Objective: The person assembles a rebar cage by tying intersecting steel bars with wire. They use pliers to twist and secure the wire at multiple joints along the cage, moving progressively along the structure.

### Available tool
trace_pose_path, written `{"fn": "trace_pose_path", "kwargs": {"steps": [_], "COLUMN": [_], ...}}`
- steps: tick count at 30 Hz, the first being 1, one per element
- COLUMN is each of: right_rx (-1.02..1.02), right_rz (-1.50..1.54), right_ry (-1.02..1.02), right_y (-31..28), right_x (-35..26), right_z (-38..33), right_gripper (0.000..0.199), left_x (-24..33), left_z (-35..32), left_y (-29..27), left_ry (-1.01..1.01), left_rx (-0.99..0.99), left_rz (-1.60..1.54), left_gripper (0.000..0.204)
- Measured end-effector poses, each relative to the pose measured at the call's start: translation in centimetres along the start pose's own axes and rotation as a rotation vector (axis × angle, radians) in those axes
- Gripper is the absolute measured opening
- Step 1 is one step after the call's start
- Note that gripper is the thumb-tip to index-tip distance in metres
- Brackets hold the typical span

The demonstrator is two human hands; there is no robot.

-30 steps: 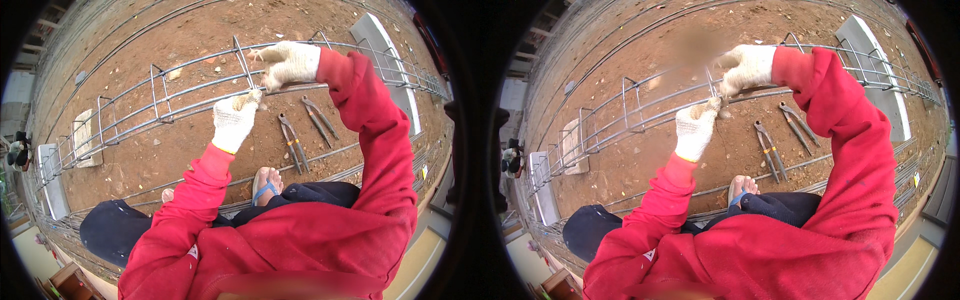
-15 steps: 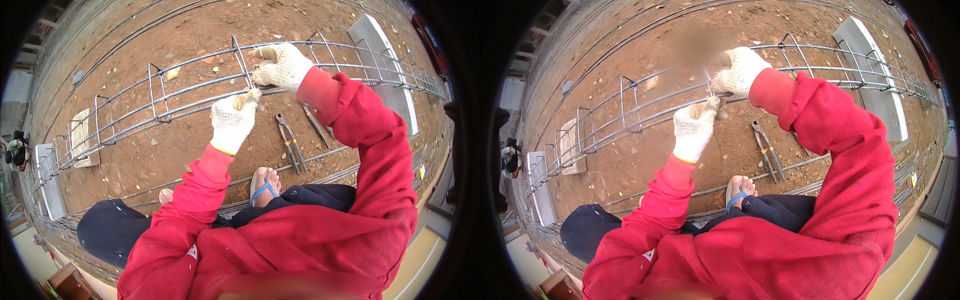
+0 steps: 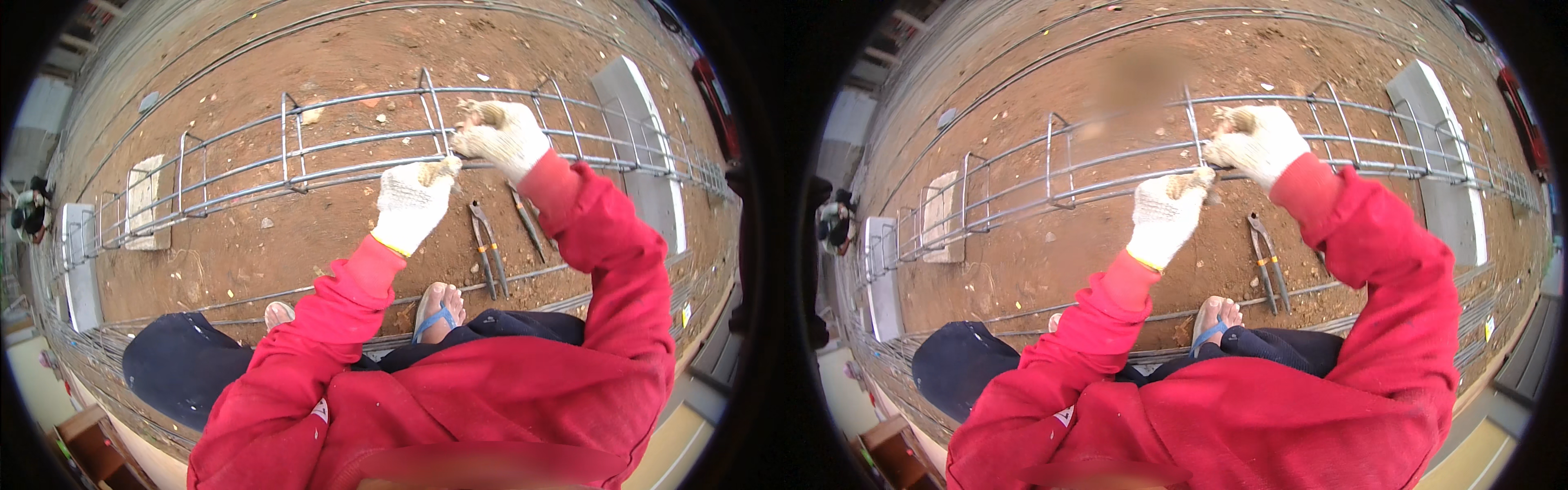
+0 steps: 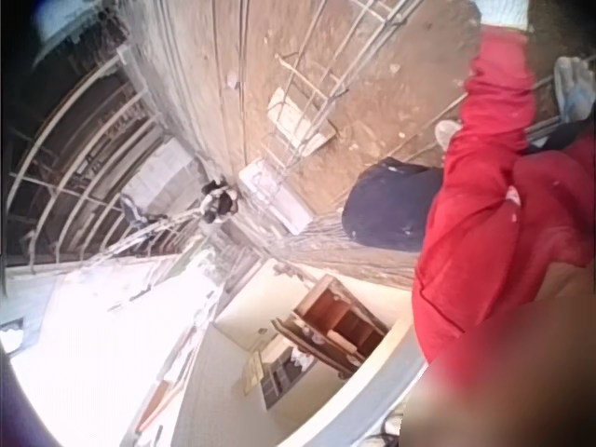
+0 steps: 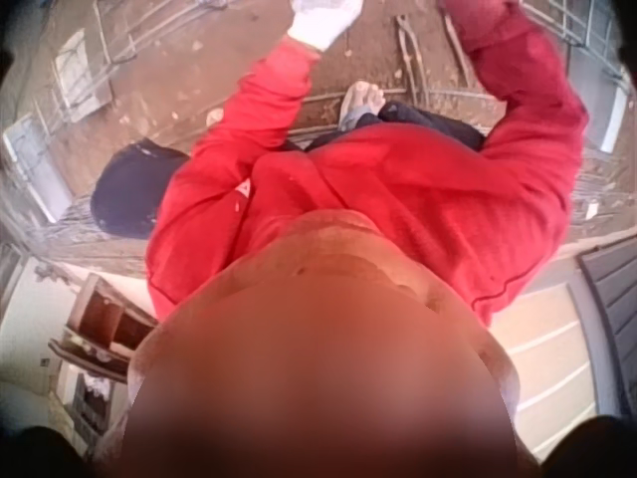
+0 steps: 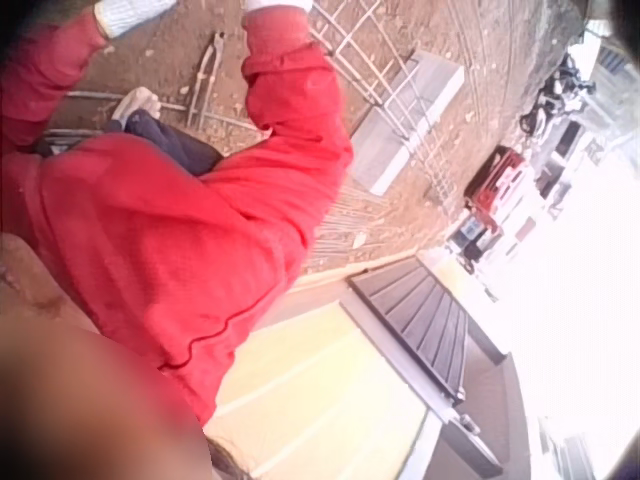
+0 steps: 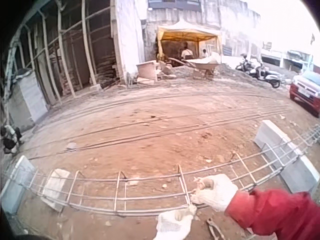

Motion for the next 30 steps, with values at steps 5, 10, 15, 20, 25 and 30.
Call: {"fn": "trace_pose_path", "kwargs": {"steps": [5, 10, 15, 20, 25, 30], "right_rx": [0.065, 0.009, 0.013, 0.003, 0.062, -0.030], "right_rz": [-0.221, -0.695, -0.259, -0.547, -0.846, -0.873], "right_ry": [-0.318, -0.625, 0.018, -0.120, -0.689, -0.796], "right_y": [0.2, 0.8, 0.8, 0.8, 2.3, 2.8], "right_x": [-0.7, -2.2, -2.4, -3.0, -2.4, -3.0], "right_z": [-1.6, -2.9, -1.7, -1.9, -4.8, -6.0], "right_gripper": [0.016, 0.034, 0.035, 0.017, 0.043, 0.038], "left_x": [0.4, 0.8, -0.3, 0.0, 1.0, 3.9], "left_z": [-0.1, -0.3, -0.5, 0.2, -0.3, -2.7], "left_y": [-0.5, 0.6, 0.6, 0.6, -0.1, -1.8], "left_ry": [0.068, 0.337, 0.063, -0.004, 0.020, 0.661], "left_rx": [0.058, 0.026, 0.025, -0.063, -0.039, -0.297], "left_rz": [0.044, 0.265, 0.013, 0.123, 0.120, 0.812], "left_gripper": [0.028, 0.019, 0.026, 0.040, 0.039, 0.022]}}
Point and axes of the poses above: each hand's wrist, its own z-axis towards the middle knuckle, its own y-axis out of the palm, x = y × z, the point moved 5 cm from there along z, towards the middle knuckle, and after that the axes turned 7 degrees about y, right-handed, at the moved point
